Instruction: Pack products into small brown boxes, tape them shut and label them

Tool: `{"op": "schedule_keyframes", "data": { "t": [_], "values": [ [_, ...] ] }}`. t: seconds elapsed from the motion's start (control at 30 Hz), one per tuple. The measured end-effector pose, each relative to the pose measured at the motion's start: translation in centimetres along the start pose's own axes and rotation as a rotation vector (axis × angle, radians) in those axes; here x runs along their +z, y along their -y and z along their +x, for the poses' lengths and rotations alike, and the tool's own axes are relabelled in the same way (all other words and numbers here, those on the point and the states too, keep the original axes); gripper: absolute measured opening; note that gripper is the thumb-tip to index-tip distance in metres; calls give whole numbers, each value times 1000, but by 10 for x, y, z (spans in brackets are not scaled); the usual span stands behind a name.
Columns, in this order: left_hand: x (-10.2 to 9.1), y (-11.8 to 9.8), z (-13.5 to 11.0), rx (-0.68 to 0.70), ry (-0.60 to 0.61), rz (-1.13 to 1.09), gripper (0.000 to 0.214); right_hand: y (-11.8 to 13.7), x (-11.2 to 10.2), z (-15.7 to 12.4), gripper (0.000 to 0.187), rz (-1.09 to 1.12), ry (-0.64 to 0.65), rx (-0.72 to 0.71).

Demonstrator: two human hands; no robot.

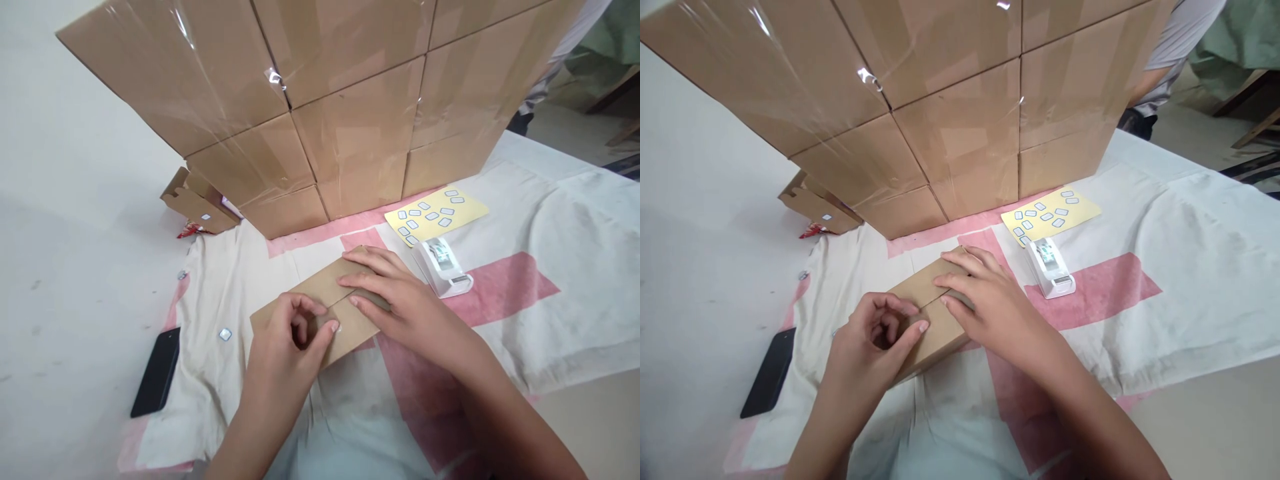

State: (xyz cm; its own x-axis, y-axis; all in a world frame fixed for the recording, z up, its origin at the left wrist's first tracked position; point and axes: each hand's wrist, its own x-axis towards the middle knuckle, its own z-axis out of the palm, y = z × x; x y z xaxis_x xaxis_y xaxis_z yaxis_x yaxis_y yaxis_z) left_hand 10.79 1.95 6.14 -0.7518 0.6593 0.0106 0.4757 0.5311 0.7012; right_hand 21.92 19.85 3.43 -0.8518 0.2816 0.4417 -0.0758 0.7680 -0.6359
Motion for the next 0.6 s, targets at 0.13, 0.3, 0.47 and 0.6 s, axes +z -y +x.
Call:
{"op": "schedule_keyframes", "data": {
  "t": [0.13,0.3,0.47,0.6],
  "values": [
    [-5,-1,5,2,-17,95,27,0,0,0,25,-2,5,-2],
    [-15,-9,16,81,26,181,16,0,0,0,25,-3,-4,-8],
    [-17,-9,20,8,75,251,18,0,1,0,27,-28,8,5],
    [-20,-10,23,-19,111,270,21,-1,1,-1,27,-34,12,4]
  ]
}}
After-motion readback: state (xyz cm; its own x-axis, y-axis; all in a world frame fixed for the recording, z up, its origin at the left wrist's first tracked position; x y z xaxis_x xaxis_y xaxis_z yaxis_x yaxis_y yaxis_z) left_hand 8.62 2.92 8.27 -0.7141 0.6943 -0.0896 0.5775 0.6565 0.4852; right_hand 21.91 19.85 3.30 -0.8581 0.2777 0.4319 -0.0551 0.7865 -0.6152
